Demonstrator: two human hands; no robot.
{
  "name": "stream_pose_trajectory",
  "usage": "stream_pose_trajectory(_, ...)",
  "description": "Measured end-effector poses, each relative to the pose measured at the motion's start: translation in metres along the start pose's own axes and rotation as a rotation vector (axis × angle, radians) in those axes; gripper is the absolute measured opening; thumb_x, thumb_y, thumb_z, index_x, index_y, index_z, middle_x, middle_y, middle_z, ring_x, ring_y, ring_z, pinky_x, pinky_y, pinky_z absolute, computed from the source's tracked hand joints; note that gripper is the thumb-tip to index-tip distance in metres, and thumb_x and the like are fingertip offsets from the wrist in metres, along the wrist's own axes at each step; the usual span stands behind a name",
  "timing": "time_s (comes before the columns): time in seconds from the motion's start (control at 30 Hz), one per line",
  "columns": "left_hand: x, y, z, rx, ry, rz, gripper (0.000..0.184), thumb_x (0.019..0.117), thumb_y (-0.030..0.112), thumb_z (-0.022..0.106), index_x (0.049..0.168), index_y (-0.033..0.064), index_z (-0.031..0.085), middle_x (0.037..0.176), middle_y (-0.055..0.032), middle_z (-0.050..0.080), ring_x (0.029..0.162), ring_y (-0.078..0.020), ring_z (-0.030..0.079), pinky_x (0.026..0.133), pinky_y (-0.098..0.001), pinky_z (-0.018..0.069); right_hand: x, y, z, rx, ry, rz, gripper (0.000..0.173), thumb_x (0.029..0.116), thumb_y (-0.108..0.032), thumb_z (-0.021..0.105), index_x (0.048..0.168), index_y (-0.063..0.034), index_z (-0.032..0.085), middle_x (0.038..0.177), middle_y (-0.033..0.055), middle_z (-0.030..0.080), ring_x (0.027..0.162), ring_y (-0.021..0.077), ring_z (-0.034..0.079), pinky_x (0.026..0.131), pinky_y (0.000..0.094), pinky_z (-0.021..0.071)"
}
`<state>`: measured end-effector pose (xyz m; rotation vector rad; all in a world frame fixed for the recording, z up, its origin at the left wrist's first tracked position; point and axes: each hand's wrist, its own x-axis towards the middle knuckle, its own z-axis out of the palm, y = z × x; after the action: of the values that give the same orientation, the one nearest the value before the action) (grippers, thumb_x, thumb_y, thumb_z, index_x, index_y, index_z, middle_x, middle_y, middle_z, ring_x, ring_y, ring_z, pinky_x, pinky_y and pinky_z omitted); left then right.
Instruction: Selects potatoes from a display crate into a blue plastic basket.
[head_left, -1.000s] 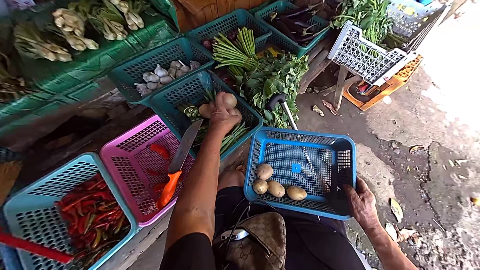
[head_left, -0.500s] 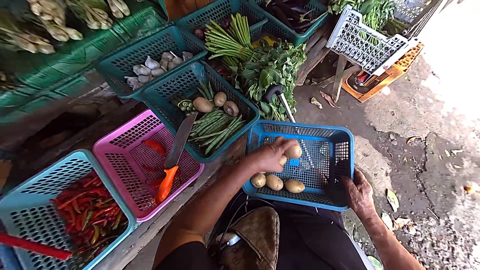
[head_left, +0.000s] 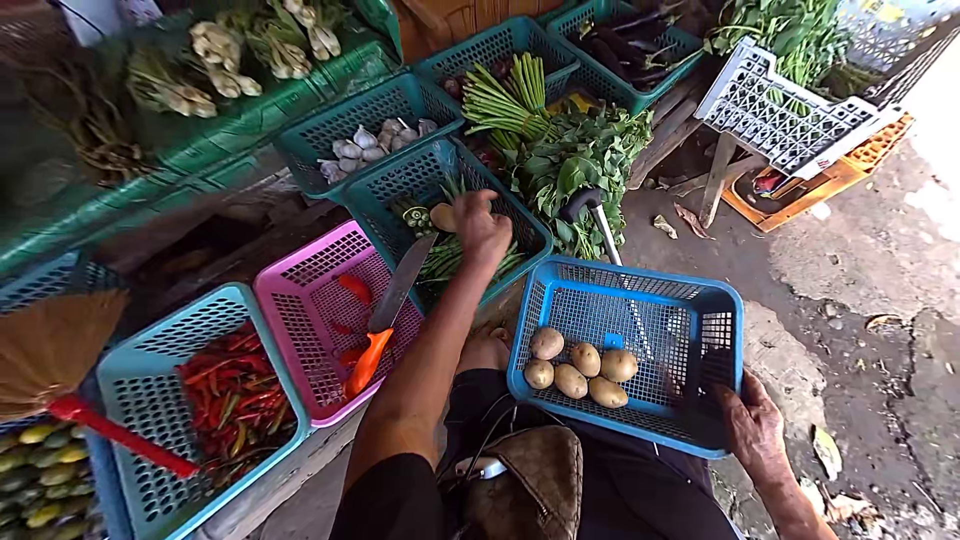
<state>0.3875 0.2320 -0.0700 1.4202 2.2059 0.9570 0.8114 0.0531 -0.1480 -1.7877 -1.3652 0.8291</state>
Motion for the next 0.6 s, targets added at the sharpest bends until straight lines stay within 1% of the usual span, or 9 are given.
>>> stream_pose_trajectory(0.07,0.023,-0.012,-0.001,0.077,0.039,-0.263,0.063,0.0854,0.024,0.076,0.144,0.0133,0.055,0.16,-0.0244,0.03,0.147,-0.045,0.031,0.11,-0.0642,0.038,0.0,-0.001,0.0,0.003,0.0,0.013,0.052,0.0928,-0.02,0.057,0.138,0.0058,0.056,0.121,0.0178,0.069,0.106,0.0094,0.068,0.094,0.0281,0.0538)
stream_pose_trajectory(0.13,0.038,-0.02,0.002,0.196,-0.008,-0.409,0.072,0.0852,0.035,0.079,0.148,0.0152,0.05,0.166,-0.0267,0.015,0.151,-0.0475,0.02,0.11,-0.0666,0.0354,-0.001,-0.001,0.001,-0.001,0.005,0.026,0.053,0.0916,-0.021,0.057,0.138,0.0051,0.056,0.119,0.0168,0.07,0.104,0.0091,0.068,0.093,0.0286,0.0542)
stream_pose_trajectory(0.17,0.042,-0.022,0.006,0.265,-0.02,-0.436,0.072,0.0844,0.037,0.079,0.148,0.0169,0.051,0.167,-0.0255,0.014,0.152,-0.0469,0.019,0.11,-0.0655,0.0369,0.0,-0.001,0.002,-0.005,0.01,0.032,0.053,0.0911,-0.022,0.057,0.137,0.0047,0.057,0.118,0.0158,0.07,0.102,0.0083,0.068,0.092,0.0281,0.0547)
stream_pose_trajectory(0.23,0.048,-0.023,0.015,0.365,-0.027,-0.431,0.068,0.0832,0.036,0.08,0.145,0.0204,0.056,0.168,-0.0225,0.014,0.153,-0.0466,0.016,0.11,-0.0666,0.0368,0.0,-0.002,0.002,-0.003,0.007,0.048,0.053,0.0914,-0.022,0.058,0.138,0.0041,0.056,0.118,0.0143,0.07,0.102,0.0067,0.068,0.091,0.0264,0.0547)
stream_pose_trajectory(0.3,0.051,-0.026,0.022,0.39,-0.039,-0.393,0.068,0.0825,0.037,0.078,0.145,0.0203,0.057,0.168,-0.0192,0.016,0.154,-0.0465,0.013,0.11,-0.0696,0.0347,0.001,-0.002,0.001,0.006,-0.002,0.055,0.052,0.0925,-0.02,0.057,0.138,0.0046,0.056,0.118,0.0146,0.07,0.102,0.0063,0.068,0.091,0.0259,0.0549)
stream_pose_trajectory(0.4,0.057,-0.035,0.023,0.356,-0.052,-0.344,0.059,0.093,0.051,0.064,0.142,0.0181,0.06,0.168,-0.0164,0.022,0.154,-0.0449,0.014,0.109,-0.0686,0.0357,0.002,-0.001,0.001,0.004,-0.001,0.051,0.051,0.0929,-0.02,0.057,0.138,0.0047,0.056,0.118,0.0144,0.07,0.102,0.0067,0.068,0.092,0.0259,0.0548)
stream_pose_trajectory(0.5,0.063,-0.041,0.019,0.345,-0.054,-0.318,0.063,0.0913,0.06,0.067,0.136,0.0159,0.065,0.163,-0.0199,0.028,0.152,-0.0457,0.019,0.112,-0.0652,0.0357,0.001,-0.001,0.002,-0.006,0.004,0.051,0.052,0.0933,-0.019,0.057,0.138,0.0053,0.055,0.12,0.0162,0.069,0.105,0.0087,0.068,0.094,0.0278,0.0547)
stream_pose_trajectory(0.53,0.064,-0.044,0.018,0.348,-0.041,-0.298,0.062,0.0904,0.06,0.068,0.132,0.0143,0.067,0.161,-0.0206,0.033,0.151,-0.0455,0.022,0.113,-0.0638,0.0358,0.001,-0.002,0.002,-0.011,0.005,0.055,0.052,0.0934,-0.019,0.058,0.139,0.0058,0.055,0.121,0.0177,0.069,0.106,0.0106,0.068,0.095,0.0301,0.0543)
stream_pose_trajectory(0.6,0.065,-0.045,0.016,0.357,-0.034,-0.274,0.056,0.0904,0.054,0.068,0.125,0.01,0.071,0.158,-0.0186,0.038,0.15,-0.043,0.026,0.116,-0.0591,0.0342,0.001,-0.002,0.002,-0.015,0.008,0.056,0.052,0.0933,-0.02,0.057,0.138,0.0055,0.056,0.122,0.0176,0.069,0.107,0.0108,0.068,0.095,0.0298,0.0545)
